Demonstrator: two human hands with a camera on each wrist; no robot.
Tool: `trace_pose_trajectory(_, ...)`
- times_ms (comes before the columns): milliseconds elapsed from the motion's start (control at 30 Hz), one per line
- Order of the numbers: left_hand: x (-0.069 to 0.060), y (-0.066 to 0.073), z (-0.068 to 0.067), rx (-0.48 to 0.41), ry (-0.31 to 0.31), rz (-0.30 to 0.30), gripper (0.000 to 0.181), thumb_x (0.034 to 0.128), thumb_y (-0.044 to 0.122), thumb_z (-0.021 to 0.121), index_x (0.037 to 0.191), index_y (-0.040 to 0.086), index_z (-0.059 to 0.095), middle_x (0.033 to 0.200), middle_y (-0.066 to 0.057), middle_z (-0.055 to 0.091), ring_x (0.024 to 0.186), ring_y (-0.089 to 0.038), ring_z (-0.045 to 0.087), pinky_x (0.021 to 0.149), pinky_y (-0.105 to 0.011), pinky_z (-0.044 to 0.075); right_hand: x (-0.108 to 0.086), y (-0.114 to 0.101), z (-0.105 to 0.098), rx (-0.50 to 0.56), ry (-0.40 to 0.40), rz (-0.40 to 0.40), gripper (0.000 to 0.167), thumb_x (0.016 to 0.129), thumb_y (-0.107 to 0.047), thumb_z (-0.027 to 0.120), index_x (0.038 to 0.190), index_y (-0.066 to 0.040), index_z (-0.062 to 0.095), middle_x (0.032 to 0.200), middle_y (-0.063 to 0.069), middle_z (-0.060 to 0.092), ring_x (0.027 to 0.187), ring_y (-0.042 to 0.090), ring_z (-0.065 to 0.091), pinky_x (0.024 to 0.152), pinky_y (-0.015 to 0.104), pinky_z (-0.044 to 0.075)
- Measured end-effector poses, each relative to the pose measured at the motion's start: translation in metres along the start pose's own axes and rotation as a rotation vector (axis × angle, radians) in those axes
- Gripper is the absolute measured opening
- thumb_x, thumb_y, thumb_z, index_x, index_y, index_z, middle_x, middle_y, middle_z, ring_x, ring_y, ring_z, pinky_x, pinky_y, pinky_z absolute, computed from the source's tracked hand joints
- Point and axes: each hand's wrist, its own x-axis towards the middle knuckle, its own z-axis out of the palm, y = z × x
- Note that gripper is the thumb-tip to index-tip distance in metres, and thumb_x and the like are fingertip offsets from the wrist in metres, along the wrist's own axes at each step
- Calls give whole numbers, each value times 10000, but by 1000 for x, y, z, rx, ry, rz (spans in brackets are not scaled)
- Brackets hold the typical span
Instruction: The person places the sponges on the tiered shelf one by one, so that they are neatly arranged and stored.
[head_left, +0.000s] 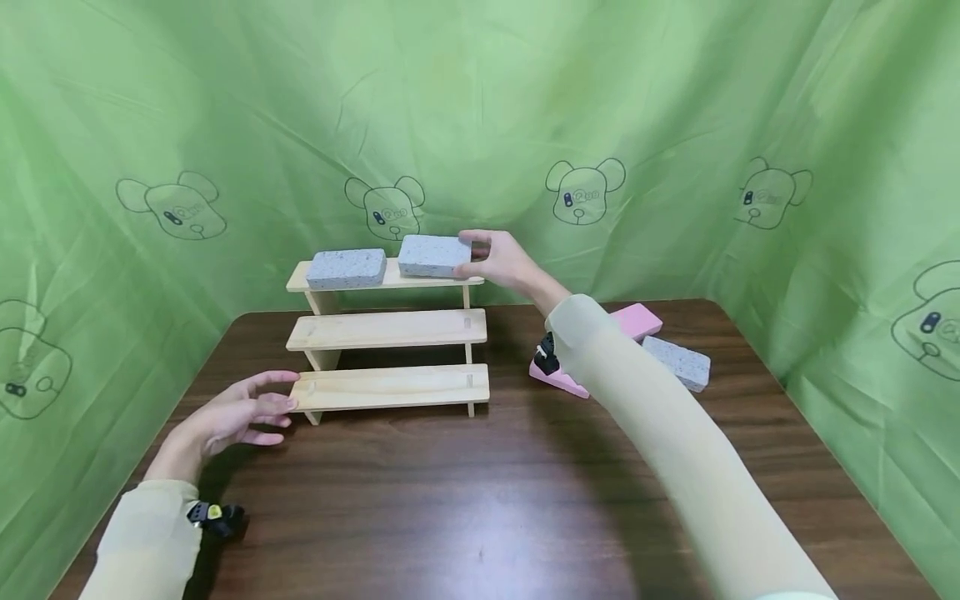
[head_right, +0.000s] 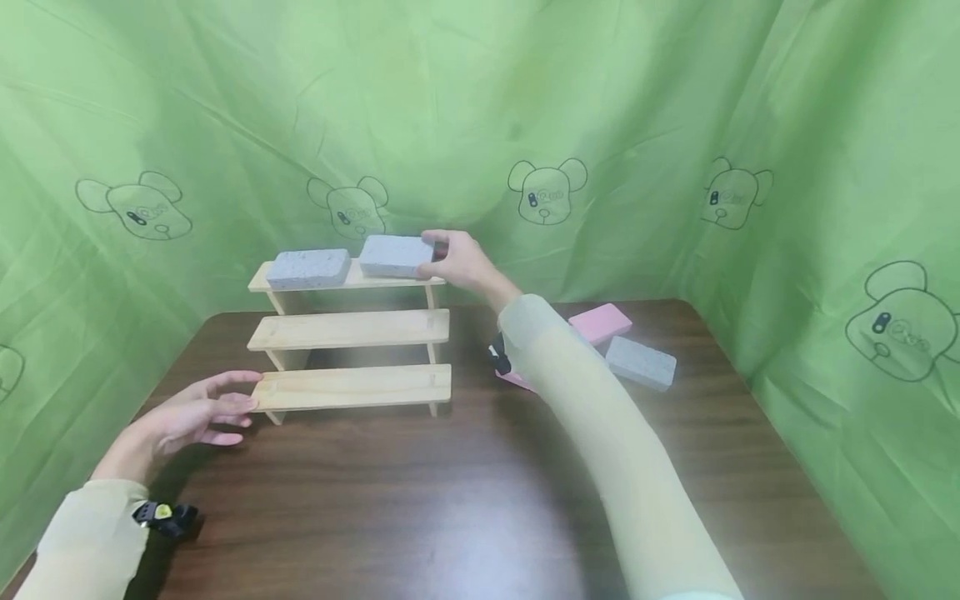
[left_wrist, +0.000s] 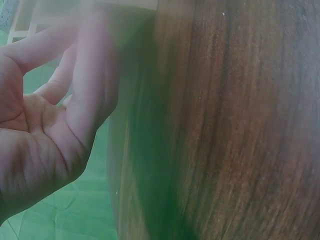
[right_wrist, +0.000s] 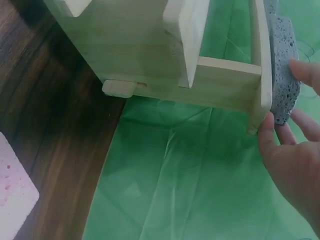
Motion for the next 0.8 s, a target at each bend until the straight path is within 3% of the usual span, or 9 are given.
trace_pose_trajectory(400, -7, -9, -3, 4, -7, -1, 434, 1020, 142, 629, 1376, 321, 457, 1121, -72, 619, 932, -221, 648, 777, -461, 616, 0, 9, 12, -72, -32, -47, 771, 887, -138, 788, 1535, -10, 391, 1438, 141, 551, 1246, 245, 565, 1016, 312, 500)
trace_pose_trajectory(633, -4, -7, -4, -1, -10, 17, 450, 1020, 140, 626, 1397, 310, 448, 1132, -72, 608, 957, -239, 648, 794, -478, 611, -3, 12, 18, -48, 32, -76, 759, 896, -132, 770, 1534, 3, 382, 1453, 167, 539, 1273, 260, 568, 1011, 280, 503)
trace_pose_trajectory(800, 0, -3, 0, -1, -6, 14, 465, 1018, 145, 633, 1416, 282, 434, 1127, -74, 620, 958, -238, 647, 797, -473, 610, -3, 11, 14, -22, 40, -54, 750, 896, -110, 770, 1530, 6, 387, 1413, 177, 569, 1259, 259, 577, 995, 275, 512)
